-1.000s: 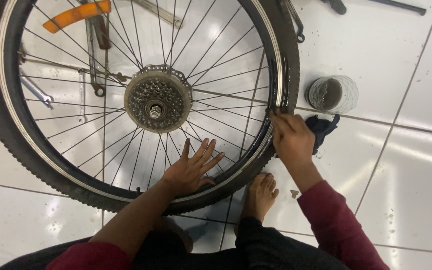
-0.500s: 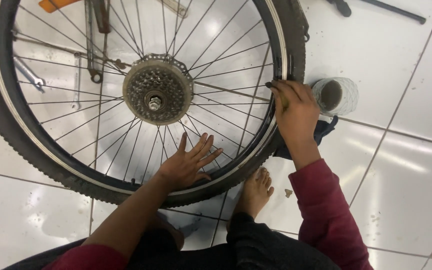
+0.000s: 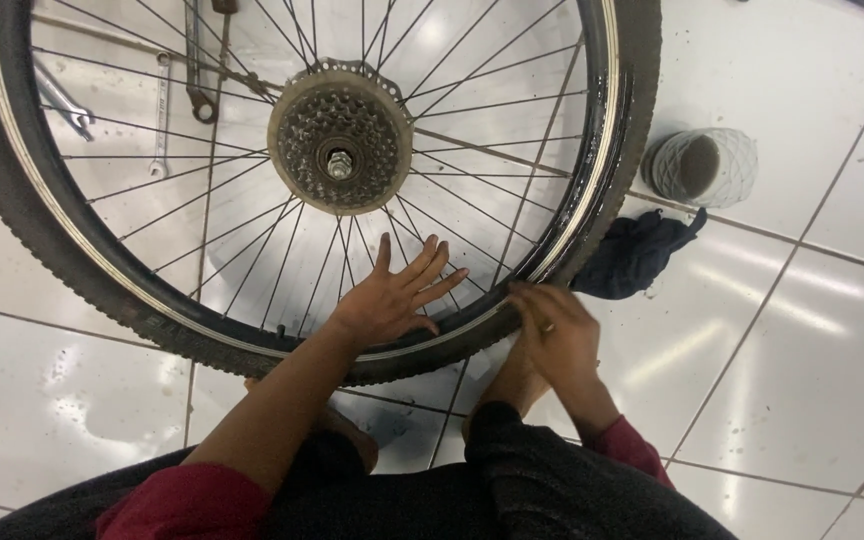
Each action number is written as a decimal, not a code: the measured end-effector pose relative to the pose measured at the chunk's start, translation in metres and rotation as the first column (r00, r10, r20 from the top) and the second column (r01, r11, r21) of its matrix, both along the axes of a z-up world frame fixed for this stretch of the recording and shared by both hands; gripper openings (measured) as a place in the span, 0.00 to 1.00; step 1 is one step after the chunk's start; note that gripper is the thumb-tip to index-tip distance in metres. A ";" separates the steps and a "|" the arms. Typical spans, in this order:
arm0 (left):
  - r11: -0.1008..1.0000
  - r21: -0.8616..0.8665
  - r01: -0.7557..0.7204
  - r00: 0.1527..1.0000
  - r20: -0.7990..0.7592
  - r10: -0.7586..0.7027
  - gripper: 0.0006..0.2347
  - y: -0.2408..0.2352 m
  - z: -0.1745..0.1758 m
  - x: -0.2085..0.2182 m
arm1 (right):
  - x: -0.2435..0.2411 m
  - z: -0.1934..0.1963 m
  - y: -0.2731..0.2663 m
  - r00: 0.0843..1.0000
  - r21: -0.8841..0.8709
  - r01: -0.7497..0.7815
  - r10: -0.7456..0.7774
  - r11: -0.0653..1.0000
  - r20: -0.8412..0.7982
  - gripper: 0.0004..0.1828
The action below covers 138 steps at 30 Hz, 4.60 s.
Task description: The person sits on the floor and cleans a bicycle wheel using a dark cloth and a small brush. They wipe the hub, spokes, and rim, then dip the brush into a container of liquid to scrub the rim and tire sidewall.
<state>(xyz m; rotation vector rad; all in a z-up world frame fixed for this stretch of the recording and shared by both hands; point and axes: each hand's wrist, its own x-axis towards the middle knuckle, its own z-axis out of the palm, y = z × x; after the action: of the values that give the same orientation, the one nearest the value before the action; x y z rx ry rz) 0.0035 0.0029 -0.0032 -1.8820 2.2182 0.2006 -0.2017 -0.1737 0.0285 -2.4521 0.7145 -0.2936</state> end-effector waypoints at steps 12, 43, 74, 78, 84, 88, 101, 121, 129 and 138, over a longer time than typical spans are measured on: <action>0.999 0.053 -0.014 0.999 -0.052 0.017 0.37 -0.005 -0.005 -0.004 | -0.039 -0.042 0.044 0.994 -0.165 -0.103 0.106 0.981 0.006 0.06; 0.998 0.030 -0.046 0.999 0.023 0.045 0.40 -0.001 -0.006 -0.011 | -0.034 -0.059 0.042 0.990 -0.147 -0.114 0.125 0.982 0.066 0.07; 0.998 -0.062 -0.032 0.999 0.019 0.033 0.42 -0.003 -0.012 -0.011 | -0.034 -0.055 0.012 0.992 -0.070 -0.072 0.078 0.995 0.096 0.07; 0.998 -0.048 -0.039 0.999 0.025 0.040 0.41 -0.003 -0.011 -0.011 | -0.031 -0.050 0.056 0.939 -0.133 -0.327 0.337 0.936 0.069 0.09; 0.999 -0.016 -0.042 0.999 0.018 0.042 0.44 -0.004 0.007 -0.002 | -0.009 -0.019 0.020 0.912 0.085 -0.380 0.358 0.921 0.200 0.07; 1.000 -0.002 0.005 0.992 -0.123 -0.005 0.39 0.007 0.027 0.020 | -0.005 -0.017 0.014 0.871 -0.030 -0.460 0.458 0.887 0.180 0.03; 0.557 -0.019 -0.830 0.535 -0.308 0.787 0.36 0.208 0.130 0.091 | -0.010 -0.045 0.007 0.529 -0.129 -0.830 0.840 0.542 0.120 0.14; -0.079 0.628 -0.774 -0.439 -0.443 0.782 0.37 0.236 0.113 0.127 | 0.018 -0.042 0.046 0.428 0.046 -0.904 0.900 0.425 0.083 0.30; -0.023 0.592 -0.806 -0.411 -0.531 0.741 0.37 0.245 0.104 0.123 | 0.085 -0.035 0.124 0.332 0.000 -0.940 0.913 0.342 0.238 0.21; -0.051 0.672 -0.739 -0.492 -0.486 0.722 0.39 0.246 0.102 0.127 | 0.097 -0.021 0.128 0.450 0.191 -0.892 0.832 0.409 0.325 0.24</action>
<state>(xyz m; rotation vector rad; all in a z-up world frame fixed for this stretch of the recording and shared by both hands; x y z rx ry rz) 0.1310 0.2493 0.0989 -3.4704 -0.1259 1.6957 -0.1048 -0.0459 0.0080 -2.0669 -0.6290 0.0421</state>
